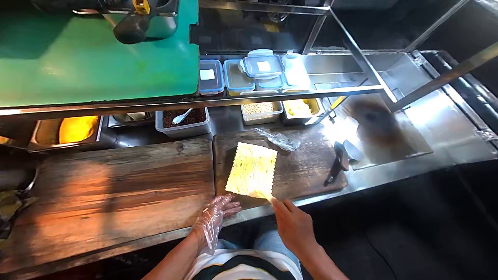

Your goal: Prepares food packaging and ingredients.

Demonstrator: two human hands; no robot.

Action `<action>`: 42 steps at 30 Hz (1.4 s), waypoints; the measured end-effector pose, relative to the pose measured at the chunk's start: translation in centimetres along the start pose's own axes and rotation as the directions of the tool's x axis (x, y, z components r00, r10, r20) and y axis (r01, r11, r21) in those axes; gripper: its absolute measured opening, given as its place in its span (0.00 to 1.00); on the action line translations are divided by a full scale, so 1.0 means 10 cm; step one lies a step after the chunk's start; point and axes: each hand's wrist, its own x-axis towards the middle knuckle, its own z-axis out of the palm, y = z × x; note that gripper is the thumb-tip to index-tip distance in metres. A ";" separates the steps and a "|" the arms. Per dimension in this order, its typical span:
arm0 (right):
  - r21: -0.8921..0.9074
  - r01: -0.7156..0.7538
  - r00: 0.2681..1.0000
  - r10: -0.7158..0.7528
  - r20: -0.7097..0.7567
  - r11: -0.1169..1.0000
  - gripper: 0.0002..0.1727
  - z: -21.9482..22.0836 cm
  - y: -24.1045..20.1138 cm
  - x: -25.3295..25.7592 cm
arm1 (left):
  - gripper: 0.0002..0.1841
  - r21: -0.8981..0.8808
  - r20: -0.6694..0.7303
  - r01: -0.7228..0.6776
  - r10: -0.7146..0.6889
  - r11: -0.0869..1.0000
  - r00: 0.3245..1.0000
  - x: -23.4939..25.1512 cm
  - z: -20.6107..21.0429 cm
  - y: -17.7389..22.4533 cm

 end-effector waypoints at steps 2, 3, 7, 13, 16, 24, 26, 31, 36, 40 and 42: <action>-0.037 0.069 0.995 -0.072 -0.070 0.997 0.15 0.25 0.04 -0.06 | 0.18 0.000 -0.011 -0.020 0.020 1.000 1.000 -0.01 0.03 -0.02; -0.077 0.087 0.994 -0.091 -0.062 0.993 0.17 0.33 0.09 -0.13 | 0.17 -0.003 -0.018 -0.017 0.017 1.000 1.000 -0.01 0.04 -0.02; -0.208 0.075 0.989 -0.099 -0.107 0.975 0.17 0.09 0.13 -0.28 | 0.18 -0.010 -0.004 0.013 -0.013 1.000 1.000 -0.01 -0.04 0.04; -0.193 0.200 0.977 -0.210 -0.038 0.961 0.21 0.23 0.38 -0.20 | 0.19 -0.014 -0.029 0.008 -0.008 1.000 1.000 -0.05 -0.07 0.01; -0.163 0.210 0.975 -0.218 -0.033 0.964 0.19 -0.04 0.44 -0.16 | 0.19 0.001 -0.029 -0.016 0.016 1.000 0.999 -0.07 -0.12 0.01; -0.082 0.386 0.922 -0.386 0.024 0.919 0.24 -0.01 1.00 0.43 | 0.17 0.129 -0.234 -0.210 0.236 0.969 0.943 -0.25 -0.02 0.03; -0.039 0.414 0.909 -0.415 -0.022 0.909 0.22 -0.01 0.89 0.48 | 0.15 0.216 -0.404 -0.368 0.426 0.904 0.810 -0.31 0.12 0.03; 0.050 0.375 0.922 -0.378 0.084 0.926 0.24 0.01 1.17 0.57 | 0.18 0.690 -0.276 -0.426 0.756 0.586 0.593 -0.05 0.47 0.47; 0.117 0.076 0.997 -0.073 -0.036 0.990 0.18 -0.99 1.64 1.30 | 0.26 0.683 -0.382 -0.017 0.377 0.731 0.844 0.44 0.72 0.96; -0.160 -0.153 0.964 0.183 0.191 0.975 0.16 -1.28 1.80 2.63 | 0.31 0.396 -0.441 -0.057 0.244 0.917 0.864 0.28 1.06 1.23; -0.222 -0.112 0.947 0.172 0.272 0.969 0.14 -1.08 1.85 3.02 | 0.28 0.721 -0.355 -0.092 0.481 0.687 0.802 -0.06 1.40 1.26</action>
